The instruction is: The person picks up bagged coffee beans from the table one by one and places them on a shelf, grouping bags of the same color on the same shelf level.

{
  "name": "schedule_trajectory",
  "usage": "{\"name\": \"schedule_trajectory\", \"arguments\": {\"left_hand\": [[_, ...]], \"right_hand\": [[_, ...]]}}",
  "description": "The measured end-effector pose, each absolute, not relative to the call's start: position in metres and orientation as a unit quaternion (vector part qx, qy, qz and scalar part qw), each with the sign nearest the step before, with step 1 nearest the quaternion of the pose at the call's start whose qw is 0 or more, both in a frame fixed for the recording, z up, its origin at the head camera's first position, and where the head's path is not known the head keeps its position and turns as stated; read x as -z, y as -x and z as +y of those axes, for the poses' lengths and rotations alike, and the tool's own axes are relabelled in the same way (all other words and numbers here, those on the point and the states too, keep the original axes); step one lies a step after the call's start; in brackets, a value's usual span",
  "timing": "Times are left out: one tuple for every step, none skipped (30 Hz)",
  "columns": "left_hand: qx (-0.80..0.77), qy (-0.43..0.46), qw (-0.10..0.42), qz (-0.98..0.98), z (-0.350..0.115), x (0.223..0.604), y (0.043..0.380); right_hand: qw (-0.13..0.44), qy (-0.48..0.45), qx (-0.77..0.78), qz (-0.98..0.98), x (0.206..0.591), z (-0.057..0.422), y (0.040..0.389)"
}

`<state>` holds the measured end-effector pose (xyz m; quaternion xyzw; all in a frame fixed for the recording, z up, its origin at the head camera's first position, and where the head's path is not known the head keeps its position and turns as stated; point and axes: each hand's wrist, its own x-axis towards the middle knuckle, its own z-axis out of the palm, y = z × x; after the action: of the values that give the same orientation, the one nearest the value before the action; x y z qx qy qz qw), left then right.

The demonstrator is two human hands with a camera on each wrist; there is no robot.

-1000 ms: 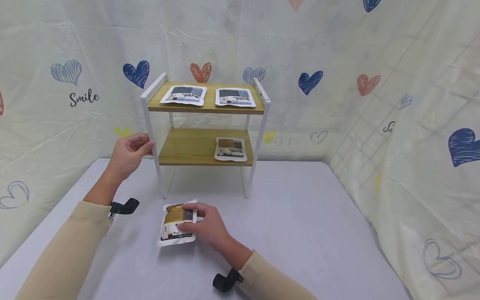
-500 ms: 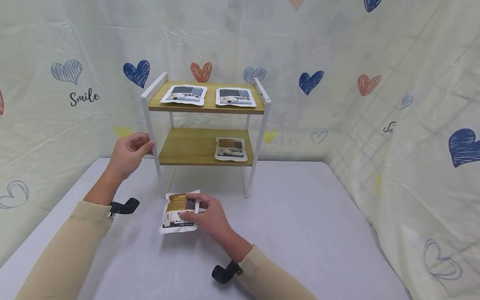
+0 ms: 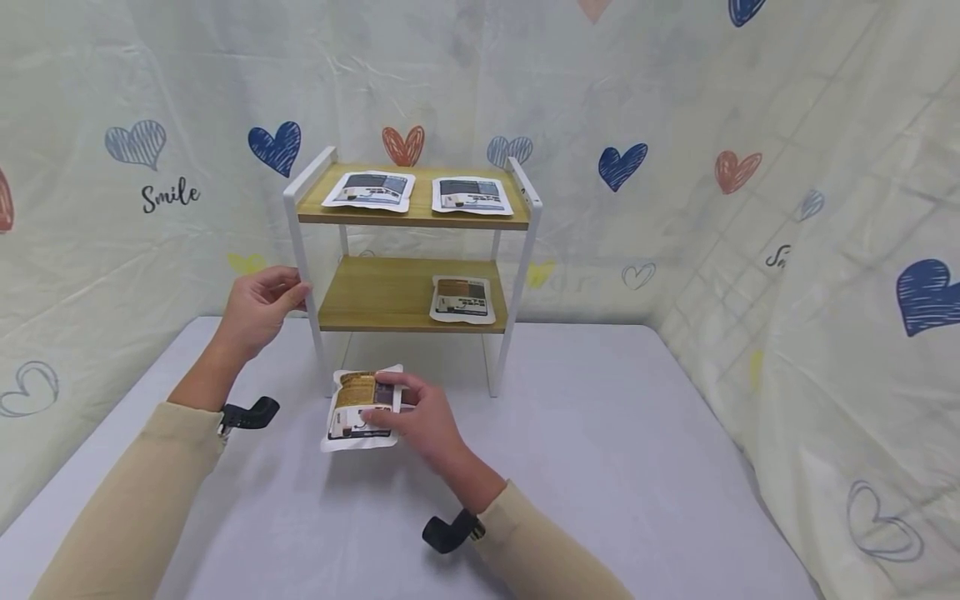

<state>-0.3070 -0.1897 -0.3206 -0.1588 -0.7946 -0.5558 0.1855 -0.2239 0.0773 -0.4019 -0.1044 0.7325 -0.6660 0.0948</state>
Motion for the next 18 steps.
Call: {"name": "schedule_trajectory", "arguments": {"left_hand": [[0.557, 0.158, 0.185, -0.794, -0.190, 0.321, 0.307], [0.558, 0.158, 0.184, -0.794, -0.189, 0.321, 0.307], [0.559, 0.159, 0.184, -0.793, -0.190, 0.321, 0.307], [0.559, 0.160, 0.184, -0.793, -0.190, 0.321, 0.308], [0.559, 0.161, 0.185, -0.792, -0.190, 0.321, 0.307], [0.558, 0.164, 0.185, -0.792, -0.190, 0.321, 0.307], [0.559, 0.165, 0.186, -0.791, -0.190, 0.321, 0.307], [0.560, 0.166, 0.186, -0.790, -0.190, 0.321, 0.307], [0.561, 0.167, 0.187, -0.789, -0.190, 0.320, 0.307], [0.562, 0.168, 0.187, -0.788, -0.190, 0.320, 0.307], [0.562, 0.168, 0.187, -0.788, -0.190, 0.320, 0.307], [0.562, 0.168, 0.188, -0.788, -0.190, 0.320, 0.307], [0.562, 0.167, 0.188, -0.788, -0.190, 0.320, 0.307], [0.561, 0.167, 0.188, -0.789, -0.190, 0.319, 0.307], [0.560, 0.168, 0.187, -0.790, -0.190, 0.319, 0.306], [0.559, 0.169, 0.187, -0.790, -0.189, 0.319, 0.306], [0.558, 0.170, 0.186, -0.791, -0.189, 0.318, 0.306], [0.557, 0.171, 0.186, -0.791, -0.189, 0.318, 0.305]], "right_hand": [[0.093, 0.103, 0.666, 0.733, 0.401, 0.078, 0.225], [0.093, 0.103, 0.666, 0.733, 0.400, 0.078, 0.226], [0.092, 0.102, 0.667, 0.732, 0.398, 0.079, 0.226], [0.092, 0.102, 0.667, 0.732, 0.397, 0.079, 0.227], [0.091, 0.103, 0.666, 0.733, 0.396, 0.080, 0.228], [0.091, 0.103, 0.665, 0.734, 0.395, 0.080, 0.229], [0.089, 0.103, 0.665, 0.735, 0.394, 0.081, 0.229], [0.088, 0.104, 0.665, 0.734, 0.393, 0.081, 0.230], [0.087, 0.104, 0.665, 0.734, 0.391, 0.082, 0.230], [0.086, 0.105, 0.665, 0.734, 0.390, 0.082, 0.231], [0.084, 0.106, 0.667, 0.733, 0.389, 0.082, 0.231], [0.083, 0.107, 0.668, 0.731, 0.387, 0.083, 0.231], [0.080, 0.108, 0.670, 0.730, 0.386, 0.083, 0.231], [0.078, 0.109, 0.671, 0.729, 0.385, 0.083, 0.232], [0.075, 0.110, 0.671, 0.729, 0.384, 0.083, 0.232], [0.072, 0.112, 0.671, 0.729, 0.383, 0.083, 0.232], [0.069, 0.112, 0.671, 0.730, 0.382, 0.083, 0.233], [0.066, 0.113, 0.671, 0.730, 0.382, 0.083, 0.234]]}}
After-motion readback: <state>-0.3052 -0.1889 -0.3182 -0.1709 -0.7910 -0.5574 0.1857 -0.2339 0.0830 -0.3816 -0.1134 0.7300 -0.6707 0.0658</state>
